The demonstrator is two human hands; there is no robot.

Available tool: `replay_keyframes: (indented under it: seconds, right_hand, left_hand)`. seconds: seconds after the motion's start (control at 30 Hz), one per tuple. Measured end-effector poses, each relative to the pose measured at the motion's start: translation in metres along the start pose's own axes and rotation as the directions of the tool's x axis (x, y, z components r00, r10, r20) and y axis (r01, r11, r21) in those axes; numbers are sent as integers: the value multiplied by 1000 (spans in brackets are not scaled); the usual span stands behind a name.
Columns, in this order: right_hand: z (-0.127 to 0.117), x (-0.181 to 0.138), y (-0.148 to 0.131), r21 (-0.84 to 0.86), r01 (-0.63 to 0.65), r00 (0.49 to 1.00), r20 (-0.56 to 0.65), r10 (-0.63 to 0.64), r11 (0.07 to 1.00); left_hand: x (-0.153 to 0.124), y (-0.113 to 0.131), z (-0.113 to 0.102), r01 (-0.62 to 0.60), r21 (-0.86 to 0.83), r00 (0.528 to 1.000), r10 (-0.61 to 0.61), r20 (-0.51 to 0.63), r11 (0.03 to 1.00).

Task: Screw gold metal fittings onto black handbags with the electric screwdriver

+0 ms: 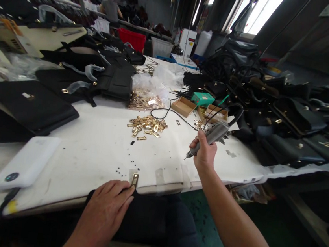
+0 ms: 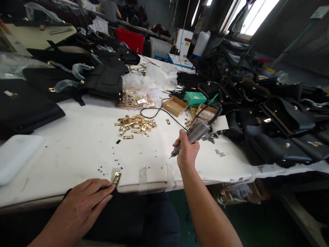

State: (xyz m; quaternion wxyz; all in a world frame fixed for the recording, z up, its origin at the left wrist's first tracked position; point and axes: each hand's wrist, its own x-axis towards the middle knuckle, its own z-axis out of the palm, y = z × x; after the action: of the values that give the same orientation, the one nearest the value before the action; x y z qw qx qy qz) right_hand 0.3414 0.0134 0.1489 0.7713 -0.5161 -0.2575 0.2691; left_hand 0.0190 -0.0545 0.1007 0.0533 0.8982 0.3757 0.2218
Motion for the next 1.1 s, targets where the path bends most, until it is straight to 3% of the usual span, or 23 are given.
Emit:
replay_keyframes:
  seconds: [0.13,0.27,0.43,0.77,1.1]
  right_hand:
    - [26,-45,-10,94,-137,982,142,123,986]
    - [55,-97,-6,64,-319,912,294,288,945]
    - [79,-137,6,-9,-385,855,372,361,923]
    - [91,-150,13,-109,-362,830,415,373,926]
    - [86,-148,15,-54,-344,880,329,342,937]
  left_hand:
    - [3,6,-7,90,-79,993,-84,78,993]
    - [5,11,-12,181,-124,977,-165,132,976]
    - [3,13,-14,233,-136,964,-210,163,963]
    - [5,13,-17,240,-133,962,-218,164,961]
    - [4,11,-12,212,-120,973,-198,119,970]
